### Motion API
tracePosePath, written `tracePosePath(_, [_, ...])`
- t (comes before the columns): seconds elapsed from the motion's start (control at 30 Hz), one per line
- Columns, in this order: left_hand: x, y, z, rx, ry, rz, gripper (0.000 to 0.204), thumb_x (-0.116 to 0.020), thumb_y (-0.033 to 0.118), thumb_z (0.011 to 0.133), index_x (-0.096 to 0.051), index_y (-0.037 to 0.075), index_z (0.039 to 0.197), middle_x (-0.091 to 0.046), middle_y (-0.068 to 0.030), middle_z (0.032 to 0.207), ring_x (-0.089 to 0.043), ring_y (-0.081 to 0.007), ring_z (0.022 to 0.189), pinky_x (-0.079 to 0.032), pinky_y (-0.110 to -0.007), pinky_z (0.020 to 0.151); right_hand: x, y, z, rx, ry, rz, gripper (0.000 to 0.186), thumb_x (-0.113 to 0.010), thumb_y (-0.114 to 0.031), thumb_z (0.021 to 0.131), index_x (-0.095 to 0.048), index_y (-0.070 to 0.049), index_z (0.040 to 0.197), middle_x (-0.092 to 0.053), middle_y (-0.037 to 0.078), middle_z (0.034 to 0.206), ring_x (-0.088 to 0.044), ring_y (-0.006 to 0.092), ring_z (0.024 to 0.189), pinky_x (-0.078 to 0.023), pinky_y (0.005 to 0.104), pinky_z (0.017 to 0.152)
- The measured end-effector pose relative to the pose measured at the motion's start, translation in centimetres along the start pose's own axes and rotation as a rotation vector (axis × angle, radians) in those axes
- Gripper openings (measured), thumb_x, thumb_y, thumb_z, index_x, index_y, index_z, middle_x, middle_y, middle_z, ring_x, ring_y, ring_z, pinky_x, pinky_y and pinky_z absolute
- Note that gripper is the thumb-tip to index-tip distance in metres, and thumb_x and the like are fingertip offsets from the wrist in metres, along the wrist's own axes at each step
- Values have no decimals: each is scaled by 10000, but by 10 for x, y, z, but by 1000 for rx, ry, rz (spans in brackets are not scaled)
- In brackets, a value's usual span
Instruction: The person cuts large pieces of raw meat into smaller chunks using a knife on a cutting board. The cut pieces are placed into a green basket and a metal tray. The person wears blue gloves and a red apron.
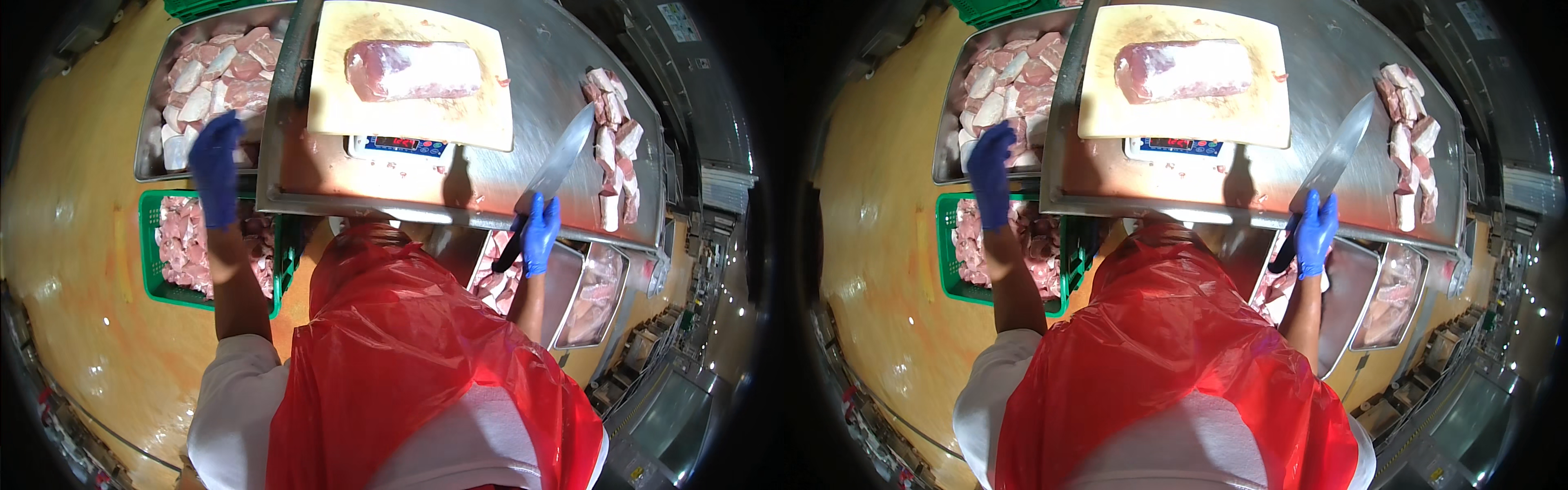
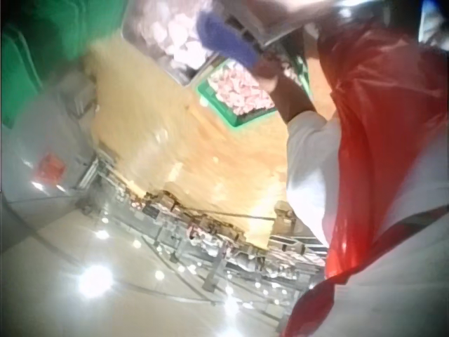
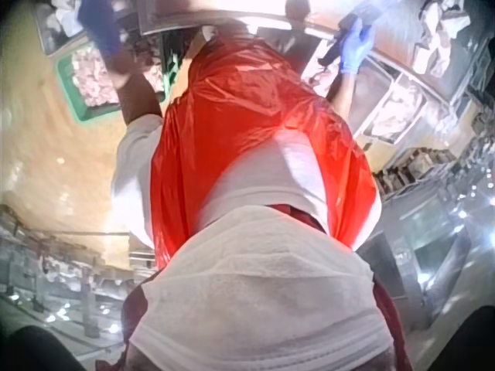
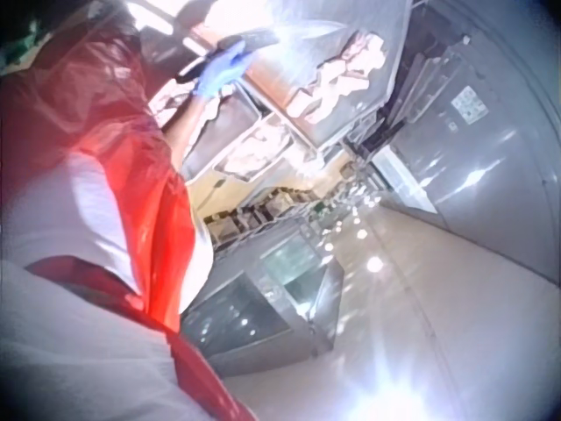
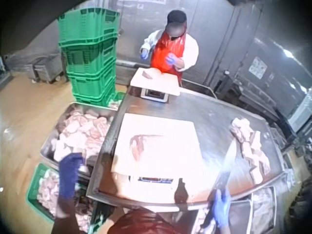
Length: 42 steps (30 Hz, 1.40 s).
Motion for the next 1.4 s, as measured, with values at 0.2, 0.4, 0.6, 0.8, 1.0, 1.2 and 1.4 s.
tracePosePath(0.2, [-15,23,51,-641,-43,378,347,-692,76,886,-653,-38,1212,-705,-72,1106,-656,-133,1029,-520,-275,901,6,-155,-8,400,84,443,410,-597,-91,1012,-437,-31,1384,-636,135,1001,-657,218,686,-560,371,590])
tracePosePath(0.4, [-183,29,75,-618,-256,365,578,-693,271,928,-509,-16,1395,-568,-231,1357,-600,-344,1204,-505,-398,997,-51,-150,-23,418,8,314,427,-592,-52,1010,-456,27,1406,-587,85,1267,-529,154,1145,-429,294,1007])
tracePosePath(0.6, [-231,25,29,-35,-357,232,440,-741,290,855,-591,30,1177,-643,-188,1108,-644,-305,1002,-526,-411,863,-52,-92,-30,284,-62,51,108,-540,-55,1031,-537,30,1096,-640,91,764,-611,131,634,-500,295,548])
tracePosePath(0.8, [-187,9,-32,-278,150,-55,465,-780,-11,799,-590,49,1220,-615,-124,1147,-601,-170,949,-537,-305,813,-76,-49,-30,559,-208,-336,157,-619,-55,981,-562,16,1108,-674,157,821,-660,262,679,-506,368,598])
tracePosePath(1.0, [-208,59,-66,-301,18,103,403,-803,8,780,-633,10,1145,-623,-108,1106,-634,-177,934,-540,-300,812,-149,-65,1,728,-346,-424,134,-590,-130,981,-528,-23,1035,-640,241,919,-636,469,823,-511,515,670])
tracePosePath(1.2, [-220,48,-76,-330,86,102,425,-799,-9,756,-619,-10,1141,-587,-128,1175,-620,-212,994,-530,-327,867,-182,-98,9,779,-346,-446,164,-582,-129,987,-487,1,1019,-624,284,873,-598,512,780,-467,547,648])
tracePosePath(1.4, [-224,53,-82,-355,94,192,368,-763,8,776,-611,-10,1111,-586,-160,1142,-608,-290,1038,-515,-370,905,-88,-24,-21,567,-650,-825,154,-535,-104,960,-451,-25,1062,-623,299,897,-627,508,778,-500,568,656])
Point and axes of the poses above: each hand's wrist, its own z-axis towards the middle knuckle, its own x-axis out of the back of the hand, y = z × x, the point moved 5 cm from there along z, towards the middle knuckle
